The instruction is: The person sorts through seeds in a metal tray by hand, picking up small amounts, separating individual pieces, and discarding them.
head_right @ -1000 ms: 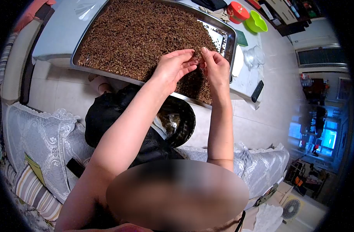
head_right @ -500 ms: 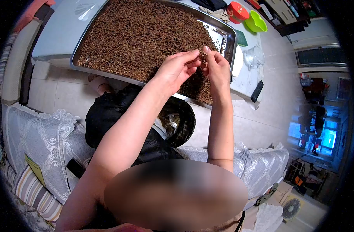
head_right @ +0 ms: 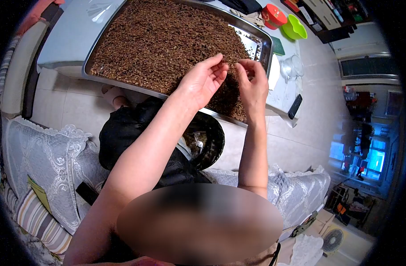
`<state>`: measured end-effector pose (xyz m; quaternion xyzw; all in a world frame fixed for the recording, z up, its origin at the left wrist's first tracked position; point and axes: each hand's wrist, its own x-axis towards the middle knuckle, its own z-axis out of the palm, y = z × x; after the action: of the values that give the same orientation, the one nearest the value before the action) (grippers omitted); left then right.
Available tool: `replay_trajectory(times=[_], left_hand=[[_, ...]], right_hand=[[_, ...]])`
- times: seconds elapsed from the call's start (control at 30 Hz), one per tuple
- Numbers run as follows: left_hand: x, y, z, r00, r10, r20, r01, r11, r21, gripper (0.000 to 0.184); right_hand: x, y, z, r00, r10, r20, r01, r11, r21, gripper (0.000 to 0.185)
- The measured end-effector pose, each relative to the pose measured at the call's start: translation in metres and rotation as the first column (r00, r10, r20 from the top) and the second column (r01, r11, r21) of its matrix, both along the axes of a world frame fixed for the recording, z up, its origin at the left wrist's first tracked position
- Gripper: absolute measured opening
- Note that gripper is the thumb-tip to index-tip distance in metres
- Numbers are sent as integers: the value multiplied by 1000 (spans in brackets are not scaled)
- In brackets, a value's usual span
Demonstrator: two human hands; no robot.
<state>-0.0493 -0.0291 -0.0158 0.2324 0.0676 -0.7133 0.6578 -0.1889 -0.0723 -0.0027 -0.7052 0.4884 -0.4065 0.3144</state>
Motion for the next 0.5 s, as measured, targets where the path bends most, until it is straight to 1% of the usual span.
replay_trajectory(times=[0.1,0.17,0.2,0.23,0.33,0.37,0.47,0.5], left_hand=[[2,-1,1,999,35,36,-35,999,-9,12],[2,0,0,996,29,83,-26,999,-41,16],[2,1,0,997,15,76,-12,999,-46,16],[1,1,1,998,2,69,2,999,-50,16],[1,3,1,998,-16,58,19,998,-61,17],[2,3,1,998,-16,54,20,998,-63,17],[7,2,6,996,-33,82,33,999,5,18],[8,2,5,996,-38,80,37,999,8,19]], right_hand=[[7,13,11,995,-27,95,30,999,-23,16],[19,18,16,999,28,-45,-38,975,-220,15],[23,20,17,992,46,-118,-81,947,-311,15],[24,18,18,985,42,-169,-95,943,-319,16],[21,11,5,992,58,111,-52,997,-55,17],[19,9,4,987,51,155,-52,999,5,18],[19,10,13,929,9,369,-106,964,243,20],[19,13,17,885,-14,465,-151,937,316,21]])
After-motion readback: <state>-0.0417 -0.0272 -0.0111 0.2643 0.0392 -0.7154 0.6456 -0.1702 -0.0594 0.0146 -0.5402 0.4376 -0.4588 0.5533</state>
